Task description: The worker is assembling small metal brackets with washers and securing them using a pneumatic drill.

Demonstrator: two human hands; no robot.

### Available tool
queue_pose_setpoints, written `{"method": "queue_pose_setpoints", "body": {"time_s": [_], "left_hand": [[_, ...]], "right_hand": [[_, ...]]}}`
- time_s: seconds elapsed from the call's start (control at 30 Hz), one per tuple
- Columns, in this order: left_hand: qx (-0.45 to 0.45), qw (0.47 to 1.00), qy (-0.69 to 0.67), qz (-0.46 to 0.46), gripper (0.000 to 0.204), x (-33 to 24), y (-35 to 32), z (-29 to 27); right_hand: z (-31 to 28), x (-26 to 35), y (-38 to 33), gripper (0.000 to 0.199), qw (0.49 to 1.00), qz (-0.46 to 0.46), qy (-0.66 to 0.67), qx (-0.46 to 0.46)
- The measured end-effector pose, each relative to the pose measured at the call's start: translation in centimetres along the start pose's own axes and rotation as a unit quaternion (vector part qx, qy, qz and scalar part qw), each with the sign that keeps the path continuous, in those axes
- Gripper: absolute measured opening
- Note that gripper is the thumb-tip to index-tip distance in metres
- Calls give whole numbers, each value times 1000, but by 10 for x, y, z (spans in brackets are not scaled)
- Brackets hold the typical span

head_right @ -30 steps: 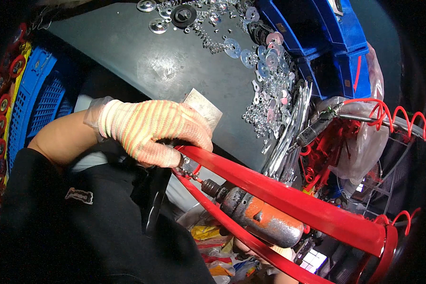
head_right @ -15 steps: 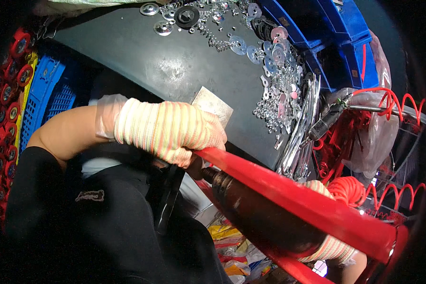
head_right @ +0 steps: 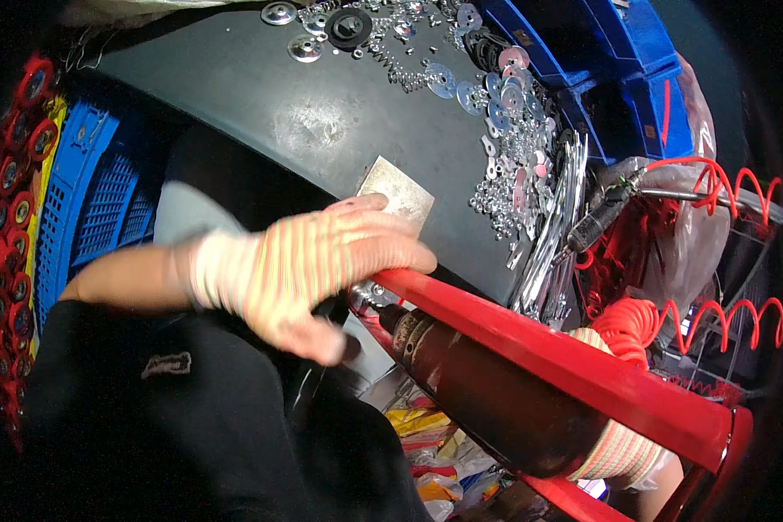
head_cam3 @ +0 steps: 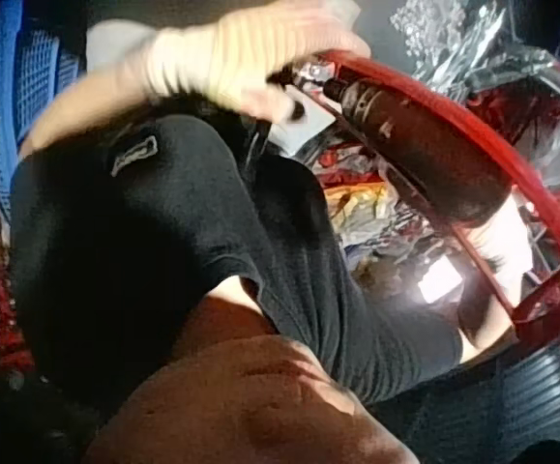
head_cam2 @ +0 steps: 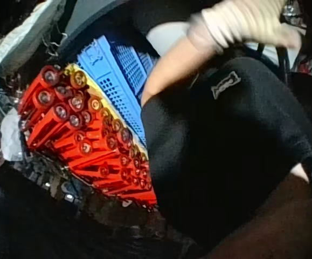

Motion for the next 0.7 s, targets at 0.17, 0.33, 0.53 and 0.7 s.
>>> {"method": "queue_pose_setpoints", "body": {"time_s": [0.17,0.33,0.53,0.7], "left_hand": [[-160,977,136,-44,61,-3,0,16],[-130,985,112,-10,56,-14,-4,10],[-47,899,-434,-33,50,-41,-2,-12],[-202,798,-565,55,67,-33,-9,-54]], "right_hand": [[-2,-4,-19,45,999,-27,-12,33],[-2,-9,-55,43,994,-91,-36,47],[-182,-219,-39,48,836,-12,-314,-451],[-175,-223,6,49,684,-354,-277,-574]]}}
Point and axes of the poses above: each hand's wrist, its own y-axis towards the middle knuckle, its own z-axis out of the palm, x = y × z, the point moved 7 cm from there along y, towards the middle knuckle, and after that the axes turned 1 degree about x, right-handed, at the moved point
